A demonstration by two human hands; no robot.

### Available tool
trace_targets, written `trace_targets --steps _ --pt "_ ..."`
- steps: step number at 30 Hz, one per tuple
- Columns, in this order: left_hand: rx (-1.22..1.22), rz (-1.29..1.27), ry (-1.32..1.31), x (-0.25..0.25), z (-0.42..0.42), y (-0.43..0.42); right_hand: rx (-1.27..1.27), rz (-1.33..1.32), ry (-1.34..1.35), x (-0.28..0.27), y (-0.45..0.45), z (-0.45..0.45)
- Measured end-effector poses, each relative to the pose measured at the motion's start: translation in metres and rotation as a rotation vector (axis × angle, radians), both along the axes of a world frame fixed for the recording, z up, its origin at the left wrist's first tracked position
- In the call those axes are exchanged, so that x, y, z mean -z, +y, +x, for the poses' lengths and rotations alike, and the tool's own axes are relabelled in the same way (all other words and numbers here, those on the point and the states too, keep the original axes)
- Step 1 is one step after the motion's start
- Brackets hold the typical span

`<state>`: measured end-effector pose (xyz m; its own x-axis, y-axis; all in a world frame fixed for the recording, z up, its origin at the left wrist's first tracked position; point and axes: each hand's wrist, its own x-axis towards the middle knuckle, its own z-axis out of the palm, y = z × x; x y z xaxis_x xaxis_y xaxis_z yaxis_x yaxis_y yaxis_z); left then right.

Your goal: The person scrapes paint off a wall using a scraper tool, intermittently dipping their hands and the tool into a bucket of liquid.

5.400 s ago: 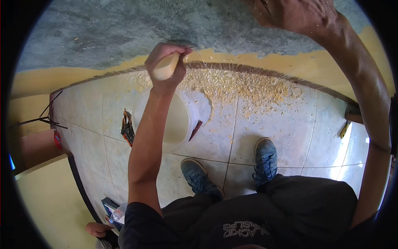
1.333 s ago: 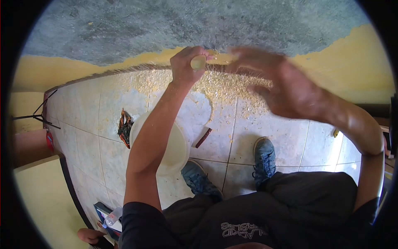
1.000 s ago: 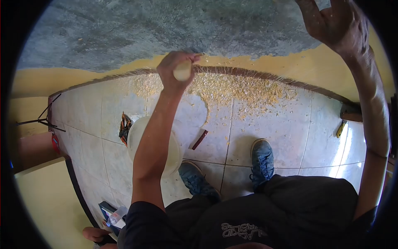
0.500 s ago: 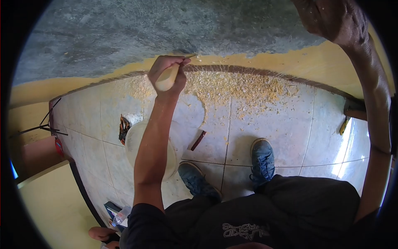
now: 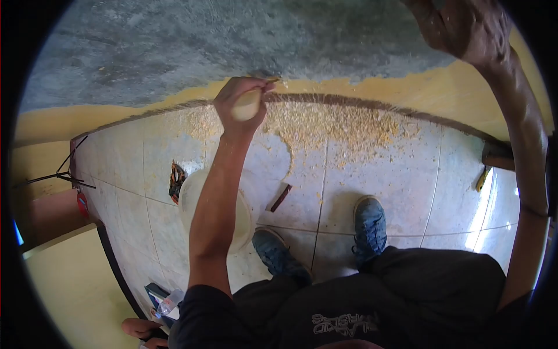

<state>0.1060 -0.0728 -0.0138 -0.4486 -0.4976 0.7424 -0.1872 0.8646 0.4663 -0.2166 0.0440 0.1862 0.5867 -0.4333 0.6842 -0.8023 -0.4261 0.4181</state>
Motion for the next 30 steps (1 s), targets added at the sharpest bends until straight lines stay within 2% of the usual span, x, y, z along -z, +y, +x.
trace_targets --steps 1,2,5,7,8,10,13,14,15,17,18,19,21,22,25,27,29,30 --pt "0.009 0.035 0.13 0.0 -0.004 -0.005 -0.001 -0.007 0.008 -0.002 0.001 -0.001" --pt "0.013 0.045 0.132 0.003 -0.007 -0.005 0.0 0.002 0.011 0.0 0.001 -0.002" --pt "0.117 0.069 -0.061 0.004 -0.007 -0.004 -0.011 0.007 0.015 0.002 -0.002 0.0" --pt "0.014 -0.05 -0.069 -0.01 -0.005 0.001 -0.023 -0.008 0.018 -0.001 -0.002 0.001" --pt "0.019 -0.048 -0.068 -0.003 -0.005 -0.002 -0.022 -0.004 0.021 0.001 -0.001 -0.002" --pt "0.032 0.059 0.101 0.011 -0.005 -0.002 -0.016 0.01 0.027 0.0 -0.003 -0.005" --pt "0.103 0.093 -0.025 0.01 0.001 -0.007 -0.028 0.003 0.03 -0.001 -0.005 -0.001" --pt "0.094 0.059 0.183 0.009 -0.003 -0.01 -0.026 -0.005 0.038 -0.001 -0.005 -0.002" --pt "-0.022 0.072 0.179 0.001 -0.004 -0.007 -0.023 0.003 0.038 0.0 -0.005 -0.004" --pt "0.07 0.009 -0.02 0.0 -0.006 -0.005 -0.033 0.016 0.03 0.001 -0.008 -0.003" --pt "0.053 -0.131 -0.103 -0.004 -0.005 -0.004 -0.043 -0.002 0.035 -0.002 -0.009 -0.001" --pt "0.026 -0.116 -0.094 -0.007 -0.007 -0.002 -0.054 -0.013 0.033 -0.002 -0.008 0.0" --pt "0.009 0.024 0.177 -0.004 -0.014 -0.002 -0.061 -0.02 0.039 -0.001 -0.008 0.001" --pt "0.01 0.031 0.179 -0.002 -0.014 0.0 -0.063 -0.012 0.041 0.0 -0.008 0.002" --pt "0.0 -0.146 -0.04 0.0 -0.013 0.001 -0.073 -0.012 0.04 0.0 -0.006 0.003" --pt "0.0 -0.145 0.061 -0.008 -0.014 0.001 -0.08 -0.037 0.053 -0.003 -0.005 0.001" --pt "-0.061 -0.025 0.262 -0.019 -0.026 0.012 -0.076 -0.01 0.05 0.0 -0.007 0.0" --pt "0.054 0.012 0.191 -0.016 -0.027 0.005 -0.078 -0.004 0.049 0.001 -0.005 0.001"
